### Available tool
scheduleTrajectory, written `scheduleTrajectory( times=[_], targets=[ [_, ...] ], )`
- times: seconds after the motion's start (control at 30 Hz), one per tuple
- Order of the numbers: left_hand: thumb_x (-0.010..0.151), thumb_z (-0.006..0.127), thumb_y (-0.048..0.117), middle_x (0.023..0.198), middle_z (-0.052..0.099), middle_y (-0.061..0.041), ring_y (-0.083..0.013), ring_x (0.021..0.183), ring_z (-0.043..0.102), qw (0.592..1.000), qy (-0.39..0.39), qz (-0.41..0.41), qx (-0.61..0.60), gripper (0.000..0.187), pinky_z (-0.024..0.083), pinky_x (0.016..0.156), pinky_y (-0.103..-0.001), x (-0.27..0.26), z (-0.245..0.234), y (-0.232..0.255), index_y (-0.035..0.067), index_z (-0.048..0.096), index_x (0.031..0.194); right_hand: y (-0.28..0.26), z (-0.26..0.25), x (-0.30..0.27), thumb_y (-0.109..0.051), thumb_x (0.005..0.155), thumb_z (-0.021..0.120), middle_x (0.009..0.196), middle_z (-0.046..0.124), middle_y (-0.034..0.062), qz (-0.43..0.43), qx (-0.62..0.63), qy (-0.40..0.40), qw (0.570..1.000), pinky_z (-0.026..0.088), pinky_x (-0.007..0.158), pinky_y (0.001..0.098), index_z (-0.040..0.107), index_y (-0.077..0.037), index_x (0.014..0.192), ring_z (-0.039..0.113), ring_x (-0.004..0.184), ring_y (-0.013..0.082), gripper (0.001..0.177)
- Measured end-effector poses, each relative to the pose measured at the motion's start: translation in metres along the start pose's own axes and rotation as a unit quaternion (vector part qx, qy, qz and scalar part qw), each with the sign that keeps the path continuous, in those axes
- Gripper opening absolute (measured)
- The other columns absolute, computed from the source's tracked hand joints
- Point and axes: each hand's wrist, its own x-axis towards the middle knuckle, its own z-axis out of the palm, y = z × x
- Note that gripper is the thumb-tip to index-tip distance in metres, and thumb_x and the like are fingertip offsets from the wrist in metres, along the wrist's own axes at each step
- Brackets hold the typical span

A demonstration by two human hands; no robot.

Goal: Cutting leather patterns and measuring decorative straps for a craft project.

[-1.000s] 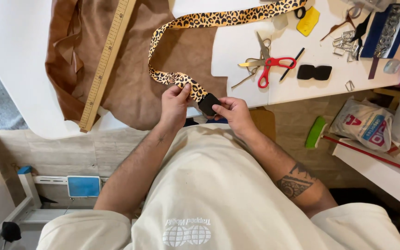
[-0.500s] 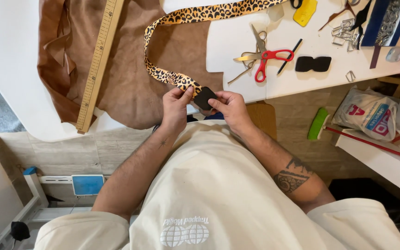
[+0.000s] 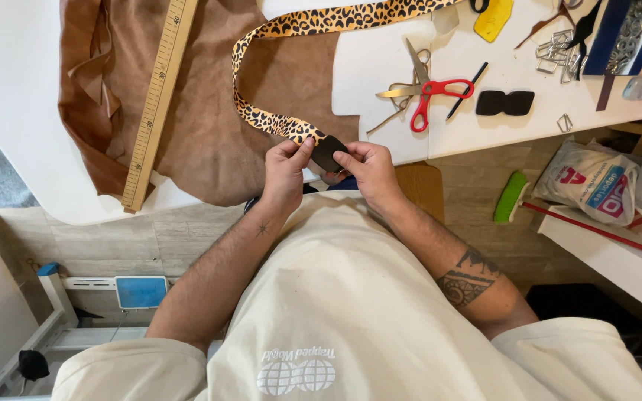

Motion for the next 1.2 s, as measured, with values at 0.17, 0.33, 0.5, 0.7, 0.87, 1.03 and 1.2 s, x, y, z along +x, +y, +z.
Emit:
scheduleTrajectory(
  times=[0.17, 0.33, 0.5, 0.7, 0.87, 1.03, 1.2],
  targets=[
    [0.090, 0.083, 0.008, 0.060, 0.054, 0.001, -0.0042, 0.061, 0.046, 1.000, -0.022, 0.009, -0.007, 0.013, 0.039, 0.059, -0.017, -0.006, 0.004, 0.010, 0.006, 0.074, 0.079, 0.019, -0.009, 0.009, -0.005, 0.091, 0.079, 0.075, 0.075, 0.0152, -0.008, 0.003, 0.010, 1.000, 0.064, 0.059, 0.0307, 0.074, 0.005, 0.103, 0.073, 0.063, 0.0176, 0.016],
    [0.083, 0.087, 0.004, 0.062, 0.062, -0.001, -0.0072, 0.061, 0.056, 0.999, -0.029, 0.018, 0.029, 0.011, 0.050, 0.062, -0.021, -0.012, 0.009, 0.026, 0.001, 0.077, 0.084, 0.011, -0.004, 0.010, -0.006, 0.091, 0.080, 0.077, 0.075, 0.0141, -0.012, 0.000, 0.006, 1.000, 0.064, 0.064, 0.0302, 0.074, 0.004, 0.106, 0.074, 0.067, 0.0172, 0.019],
    [0.080, 0.090, 0.003, 0.060, 0.061, 0.000, -0.0044, 0.059, 0.052, 0.996, -0.023, 0.044, 0.077, 0.014, 0.048, 0.058, -0.020, -0.005, -0.003, 0.023, 0.002, 0.076, 0.080, 0.012, -0.005, 0.010, -0.008, 0.092, 0.079, 0.077, 0.075, 0.0128, -0.023, -0.021, 0.005, 1.000, 0.063, 0.068, 0.0293, 0.074, 0.004, 0.108, 0.074, 0.069, 0.0164, 0.020],
    [0.076, 0.095, 0.009, 0.059, 0.062, 0.001, -0.0041, 0.059, 0.051, 0.982, -0.055, 0.100, 0.153, 0.020, 0.043, 0.058, -0.019, 0.010, -0.021, 0.012, 0.005, 0.075, 0.077, -0.014, 0.006, 0.007, -0.015, 0.094, 0.081, 0.086, 0.077, 0.0114, -0.073, -0.128, -0.004, 0.989, 0.061, 0.075, 0.0289, 0.077, -0.002, 0.112, 0.072, 0.081, 0.0123, 0.023],
    [0.072, 0.099, 0.021, 0.059, 0.065, 0.003, -0.0035, 0.060, 0.058, 0.958, -0.055, 0.146, 0.239, 0.023, 0.047, 0.060, -0.018, 0.012, -0.023, 0.012, 0.013, 0.078, 0.076, -0.022, 0.014, 0.008, -0.015, 0.097, 0.078, 0.079, 0.076, 0.0048, -0.085, -0.142, 0.025, 0.986, 0.058, 0.076, 0.0258, 0.080, -0.006, 0.102, 0.064, 0.078, 0.0055, 0.011],
    [0.072, 0.098, 0.011, 0.075, 0.075, 0.000, -0.0028, 0.072, 0.065, 0.985, -0.061, 0.065, 0.145, 0.032, 0.059, 0.070, -0.022, 0.007, -0.025, 0.006, 0.009, 0.081, 0.099, -0.016, 0.014, 0.009, -0.013, 0.097, 0.077, 0.079, 0.076, 0.0018, -0.088, -0.114, 0.041, 0.989, 0.057, 0.078, 0.0241, 0.081, -0.007, 0.102, 0.063, 0.078, 0.0037, 0.009],
    [0.073, 0.095, 0.001, 0.087, 0.078, -0.006, -0.0071, 0.079, 0.070, 0.996, -0.055, 0.044, 0.063, 0.046, 0.063, 0.078, -0.026, 0.002, -0.023, 0.003, 0.000, 0.076, 0.115, -0.012, 0.012, 0.009, -0.014, 0.097, 0.077, 0.083, 0.076, -0.0009, -0.082, -0.095, 0.040, 0.991, 0.056, 0.081, 0.0237, 0.081, -0.008, 0.101, 0.061, 0.081, 0.0029, 0.009]
  ],
)
